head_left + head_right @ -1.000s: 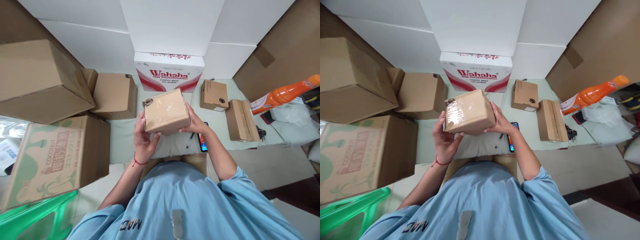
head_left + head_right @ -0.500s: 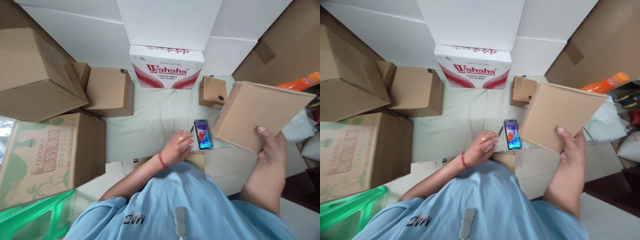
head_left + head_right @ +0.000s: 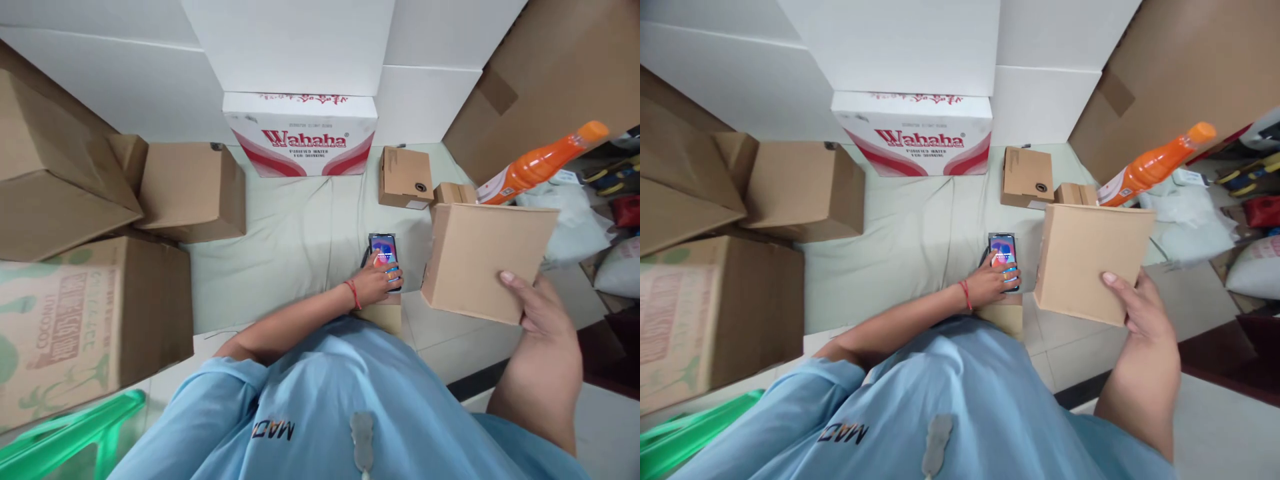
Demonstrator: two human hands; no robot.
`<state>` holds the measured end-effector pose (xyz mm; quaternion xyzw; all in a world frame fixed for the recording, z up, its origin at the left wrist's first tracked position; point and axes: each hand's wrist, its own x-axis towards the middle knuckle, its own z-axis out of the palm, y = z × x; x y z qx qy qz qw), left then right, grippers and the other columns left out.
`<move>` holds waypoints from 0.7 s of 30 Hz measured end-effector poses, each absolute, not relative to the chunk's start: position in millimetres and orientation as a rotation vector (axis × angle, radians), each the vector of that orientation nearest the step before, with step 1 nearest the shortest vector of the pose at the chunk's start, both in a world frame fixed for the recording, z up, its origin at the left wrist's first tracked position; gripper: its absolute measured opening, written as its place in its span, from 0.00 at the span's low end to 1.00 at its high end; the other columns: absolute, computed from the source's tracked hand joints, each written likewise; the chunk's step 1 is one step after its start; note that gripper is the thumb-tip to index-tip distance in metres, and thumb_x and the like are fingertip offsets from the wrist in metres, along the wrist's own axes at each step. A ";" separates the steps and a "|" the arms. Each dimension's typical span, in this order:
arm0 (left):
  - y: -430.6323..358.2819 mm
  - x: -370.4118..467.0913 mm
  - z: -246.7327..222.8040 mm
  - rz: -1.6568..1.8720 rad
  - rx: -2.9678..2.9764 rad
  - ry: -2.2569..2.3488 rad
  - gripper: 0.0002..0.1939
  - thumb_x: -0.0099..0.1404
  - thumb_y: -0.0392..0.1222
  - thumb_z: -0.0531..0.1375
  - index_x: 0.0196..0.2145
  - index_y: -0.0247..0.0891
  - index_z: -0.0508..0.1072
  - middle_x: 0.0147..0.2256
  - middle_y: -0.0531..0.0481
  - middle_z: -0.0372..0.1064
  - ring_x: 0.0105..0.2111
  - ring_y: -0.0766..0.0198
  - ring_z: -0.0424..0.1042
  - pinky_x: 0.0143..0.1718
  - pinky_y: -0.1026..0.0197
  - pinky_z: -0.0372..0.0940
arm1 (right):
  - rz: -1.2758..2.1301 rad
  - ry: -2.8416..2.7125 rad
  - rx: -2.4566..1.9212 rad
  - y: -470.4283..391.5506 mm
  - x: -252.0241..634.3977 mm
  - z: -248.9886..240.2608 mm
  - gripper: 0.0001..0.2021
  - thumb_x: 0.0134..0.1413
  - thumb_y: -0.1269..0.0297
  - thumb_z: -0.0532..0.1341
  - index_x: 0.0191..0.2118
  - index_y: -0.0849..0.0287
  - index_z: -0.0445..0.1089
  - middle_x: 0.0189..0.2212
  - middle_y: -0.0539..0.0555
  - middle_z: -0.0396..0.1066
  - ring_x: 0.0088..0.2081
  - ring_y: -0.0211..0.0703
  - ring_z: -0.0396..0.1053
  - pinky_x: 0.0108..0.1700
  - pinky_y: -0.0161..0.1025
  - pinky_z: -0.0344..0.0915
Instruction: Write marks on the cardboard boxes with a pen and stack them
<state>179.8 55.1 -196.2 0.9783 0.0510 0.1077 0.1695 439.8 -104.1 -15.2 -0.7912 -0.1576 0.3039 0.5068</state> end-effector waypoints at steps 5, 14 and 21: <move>46.5 151.8 -204.1 0.260 2.796 0.287 0.16 0.79 0.41 0.59 0.61 0.45 0.77 0.64 0.45 0.75 0.71 0.47 0.67 0.80 0.28 0.38 | 1.043 -0.548 -1.916 -63.8 441.1 -25.6 0.35 0.38 0.42 0.81 0.52 0.54 0.79 0.45 0.62 0.86 0.48 0.60 0.85 0.47 0.49 0.83; 29.7 117.5 -193.6 0.335 2.702 0.567 0.23 0.79 0.34 0.55 0.67 0.44 0.75 0.67 0.40 0.74 0.77 0.45 0.59 0.79 0.23 0.33 | 1.127 -0.795 -1.891 -9.7 438.0 -64.2 0.30 0.47 0.29 0.73 0.43 0.51 0.84 0.45 0.64 0.86 0.55 0.66 0.83 0.63 0.59 0.78; 25.6 120.3 -180.4 0.544 2.469 0.725 0.30 0.79 0.46 0.59 0.74 0.37 0.63 0.66 0.31 0.70 0.73 0.43 0.66 0.73 0.36 0.64 | 0.464 -0.736 -1.937 -32.5 462.0 -85.8 0.28 0.54 0.41 0.72 0.54 0.55 0.80 0.47 0.59 0.83 0.51 0.54 0.82 0.53 0.53 0.82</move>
